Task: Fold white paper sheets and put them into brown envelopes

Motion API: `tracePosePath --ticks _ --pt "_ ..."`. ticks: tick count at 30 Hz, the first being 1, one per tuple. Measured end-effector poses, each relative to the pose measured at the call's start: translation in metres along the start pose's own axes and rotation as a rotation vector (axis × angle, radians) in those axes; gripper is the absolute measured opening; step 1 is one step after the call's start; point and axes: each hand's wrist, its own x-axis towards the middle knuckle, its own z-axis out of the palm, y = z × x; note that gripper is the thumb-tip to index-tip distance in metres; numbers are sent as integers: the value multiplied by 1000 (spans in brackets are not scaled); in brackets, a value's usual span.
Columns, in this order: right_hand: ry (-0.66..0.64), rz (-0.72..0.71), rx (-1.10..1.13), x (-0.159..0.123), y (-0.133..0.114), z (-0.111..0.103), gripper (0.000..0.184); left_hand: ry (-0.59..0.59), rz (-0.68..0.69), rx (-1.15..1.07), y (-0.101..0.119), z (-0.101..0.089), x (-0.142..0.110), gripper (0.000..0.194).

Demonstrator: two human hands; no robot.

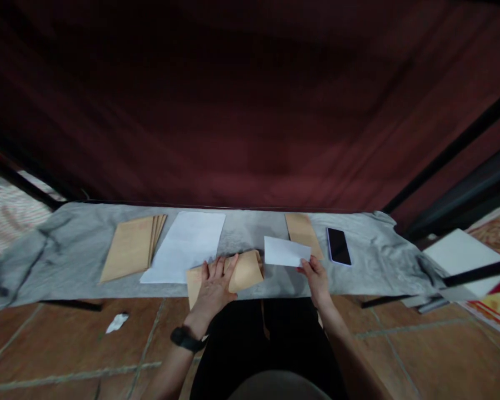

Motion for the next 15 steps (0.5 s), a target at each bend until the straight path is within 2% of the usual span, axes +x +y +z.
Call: tracePosePath --ticks 2,5,7,10,15 --pt "23 -41 12 6 -7 -1 37 0 -3 -5 0 2 0 112" --pt "-75 -31 -49 11 -13 2 38 3 -35 -29 1 5 1 111" --pt "-146 -17 -108 8 -10 6 38 13 -48 -32 2 6 1 111" --pt "-179 -10 -179 0 -1 9 35 23 -66 -27 4 7 1 112" --pt "-260 22 -382 -1 6 -2 33 17 -88 -28 4 9 1 113"
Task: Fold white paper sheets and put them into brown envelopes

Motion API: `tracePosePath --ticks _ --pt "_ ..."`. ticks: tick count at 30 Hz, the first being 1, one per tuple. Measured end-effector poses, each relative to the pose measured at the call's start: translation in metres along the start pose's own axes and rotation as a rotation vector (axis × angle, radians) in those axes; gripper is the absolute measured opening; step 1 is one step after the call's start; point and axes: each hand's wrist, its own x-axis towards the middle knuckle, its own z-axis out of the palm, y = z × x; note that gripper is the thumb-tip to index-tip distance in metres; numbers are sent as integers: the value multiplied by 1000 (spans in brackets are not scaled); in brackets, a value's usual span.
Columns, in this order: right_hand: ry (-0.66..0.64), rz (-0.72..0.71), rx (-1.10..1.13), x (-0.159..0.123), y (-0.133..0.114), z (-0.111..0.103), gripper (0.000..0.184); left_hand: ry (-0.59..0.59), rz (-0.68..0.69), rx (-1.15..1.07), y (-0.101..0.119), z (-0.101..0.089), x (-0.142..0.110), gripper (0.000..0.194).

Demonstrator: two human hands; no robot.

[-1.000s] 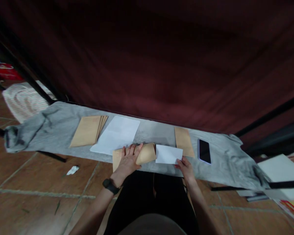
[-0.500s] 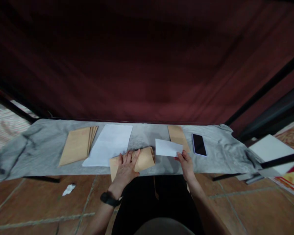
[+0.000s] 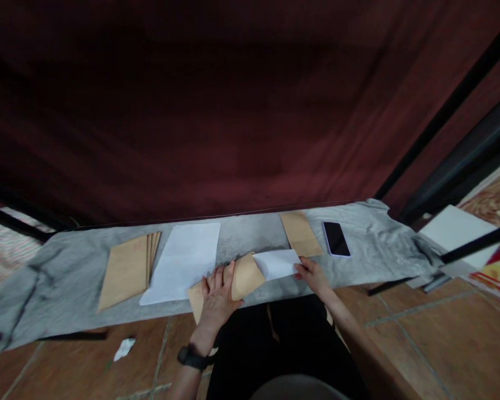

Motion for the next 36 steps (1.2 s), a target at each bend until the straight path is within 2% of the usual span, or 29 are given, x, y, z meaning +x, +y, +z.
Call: tracePosePath --ticks 5,11,16,23,29,32,36 --pt "-25 16 -71 3 0 -10 24 10 17 36 0 3 2 111" --pt "-50 72 -151 5 1 -14 12 21 47 25 -2 7 2 111" --pt "-102 80 -165 7 -1 -14 10 5 38 -8 -1 5 3 111" --pt "-174 53 -140 5 -8 7 20 -26 97 -17 8 5 9 113" --pt "-74 5 -104 4 -10 23 37 -20 125 -53 16 7 10 112" --pt "-51 7 -76 4 -12 31 36 -28 137 -82 23 7 11 113" --pt "-115 31 -27 2 -15 44 27 -30 180 -112 34 6 15 114"
